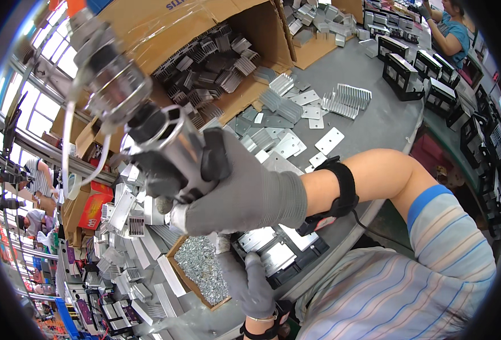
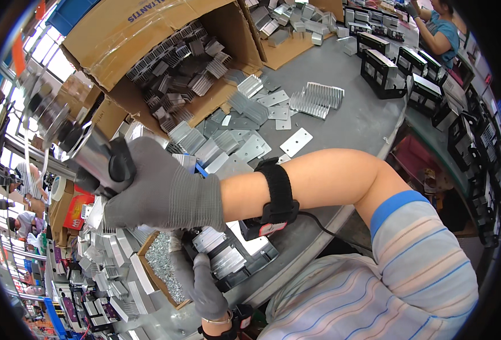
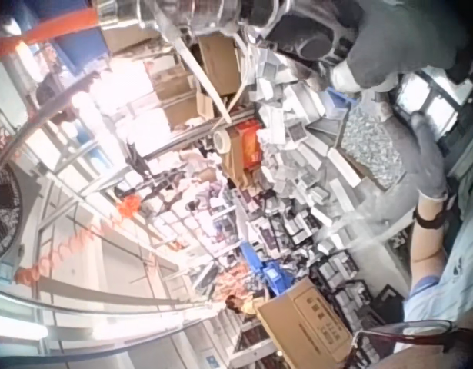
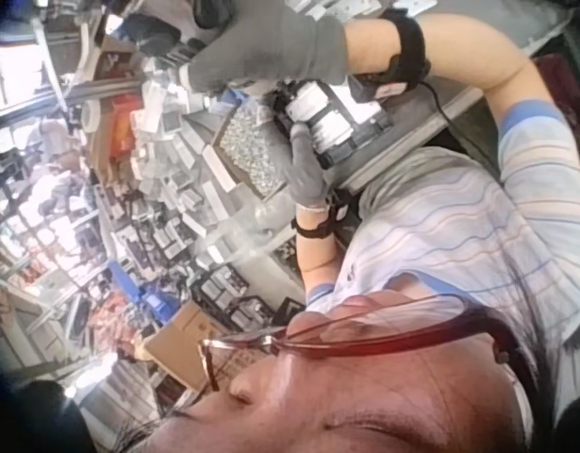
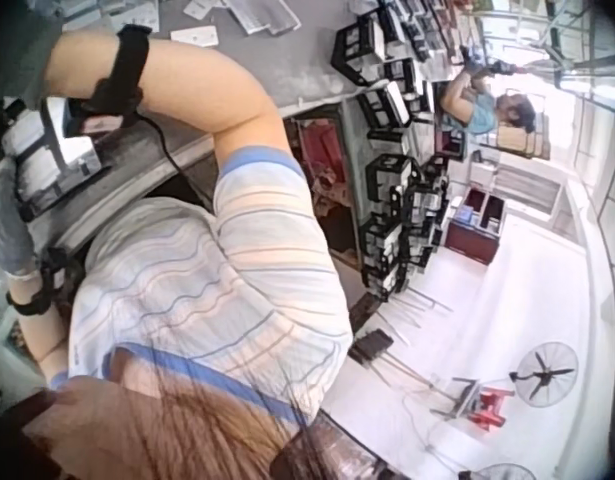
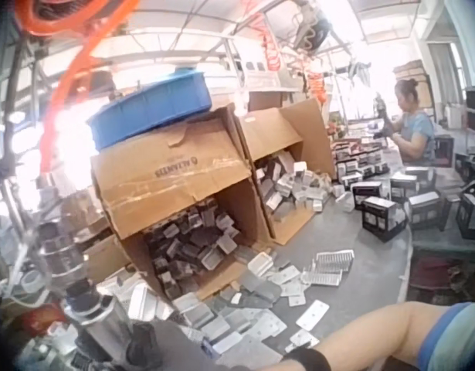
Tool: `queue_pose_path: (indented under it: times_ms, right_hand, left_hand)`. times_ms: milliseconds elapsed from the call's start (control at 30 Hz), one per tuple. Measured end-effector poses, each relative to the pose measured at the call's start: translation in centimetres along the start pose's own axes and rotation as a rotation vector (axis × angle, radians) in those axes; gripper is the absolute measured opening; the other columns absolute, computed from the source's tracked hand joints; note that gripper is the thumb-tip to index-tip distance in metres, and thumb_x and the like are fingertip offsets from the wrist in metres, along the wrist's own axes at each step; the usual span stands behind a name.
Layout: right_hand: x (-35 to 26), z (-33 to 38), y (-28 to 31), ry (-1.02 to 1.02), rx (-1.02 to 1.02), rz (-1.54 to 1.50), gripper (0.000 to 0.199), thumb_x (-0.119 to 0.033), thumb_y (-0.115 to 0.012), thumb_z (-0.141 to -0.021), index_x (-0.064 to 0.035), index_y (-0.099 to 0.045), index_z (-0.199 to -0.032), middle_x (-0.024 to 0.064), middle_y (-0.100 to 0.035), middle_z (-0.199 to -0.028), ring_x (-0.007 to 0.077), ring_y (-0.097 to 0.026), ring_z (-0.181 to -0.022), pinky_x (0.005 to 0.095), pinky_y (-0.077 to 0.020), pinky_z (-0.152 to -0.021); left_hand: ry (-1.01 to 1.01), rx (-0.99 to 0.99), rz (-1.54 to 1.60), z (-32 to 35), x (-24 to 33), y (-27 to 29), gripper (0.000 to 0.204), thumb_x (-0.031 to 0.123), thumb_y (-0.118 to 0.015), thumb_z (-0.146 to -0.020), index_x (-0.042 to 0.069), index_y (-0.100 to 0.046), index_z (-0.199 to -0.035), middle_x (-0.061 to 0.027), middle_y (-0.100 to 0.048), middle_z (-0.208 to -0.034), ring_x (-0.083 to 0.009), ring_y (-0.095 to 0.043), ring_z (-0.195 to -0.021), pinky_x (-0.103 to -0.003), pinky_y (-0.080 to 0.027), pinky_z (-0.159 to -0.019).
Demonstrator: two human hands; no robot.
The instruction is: Assemble aluminum heat sinks and electronic components onto a base using a pneumatic screwdriver.
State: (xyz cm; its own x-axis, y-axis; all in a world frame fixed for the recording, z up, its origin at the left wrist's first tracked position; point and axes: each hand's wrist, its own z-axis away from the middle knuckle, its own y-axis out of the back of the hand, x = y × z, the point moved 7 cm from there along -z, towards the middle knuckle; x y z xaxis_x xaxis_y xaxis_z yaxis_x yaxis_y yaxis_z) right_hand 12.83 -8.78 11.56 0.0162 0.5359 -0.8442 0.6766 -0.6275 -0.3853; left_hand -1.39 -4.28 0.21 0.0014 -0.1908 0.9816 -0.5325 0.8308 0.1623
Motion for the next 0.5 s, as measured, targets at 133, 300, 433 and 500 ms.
queue_pose_path:
  times_ms: [133,300,433,500]
  right_hand:
    - [0.3,0.1,-1.2,0.048,-0.026,0.138,0.035,-0.019,-0.072,-0.059,0.0015,-0.058,-0.084,0.0079,-0.058,-0.074,0.0130,-0.054,-0.063,0.0269,-0.0452,-0.059]
    - [-1.2,0.2,-1.5,0.124,-0.124,0.544,0.028,-0.020,-0.066,-0.058,0.0031,-0.058,-0.072,0.0159,-0.056,-0.058,0.0193,-0.052,-0.051,0.0313,-0.0453,-0.054]
    - [-1.2,0.5,-1.1,0.019,-0.100,0.389,0.024,-0.017,-0.067,-0.059,0.0021,-0.059,-0.072,0.0112,-0.057,-0.058,0.0158,-0.053,-0.053,0.0302,-0.0446,-0.054]
    - [-3.6,1.5,-0.2,0.053,-0.120,-0.034,0.020,-0.011,-0.067,-0.061,0.0002,-0.061,-0.077,0.0042,-0.059,-0.064,0.0097,-0.053,-0.058,0.0277,-0.0438,-0.054]
  left_hand:
    - [0.019,0.089,-0.115,0.7,-0.5,0.6,0.054,0.004,-0.042,-0.086,-0.006,-0.032,-0.138,-0.0172,-0.041,-0.135,-0.0230,-0.042,-0.121,-0.033,-0.029,-0.104]
    - [0.096,0.117,-0.043,0.9,-0.7,0.2,0.053,0.007,-0.044,-0.088,-0.006,-0.032,-0.138,-0.0158,-0.043,-0.133,-0.0209,-0.043,-0.118,-0.031,-0.031,-0.102]
    - [0.087,0.114,0.003,0.5,0.6,-0.6,0.053,0.005,-0.041,-0.087,-0.005,-0.033,-0.138,-0.0148,-0.043,-0.133,-0.0209,-0.043,-0.119,-0.031,-0.030,-0.103]
    - [0.099,0.129,0.039,0.9,0.9,-1.2,0.053,0.004,-0.040,-0.086,-0.005,-0.033,-0.138,-0.0147,-0.043,-0.133,-0.0210,-0.043,-0.119,-0.031,-0.030,-0.103]
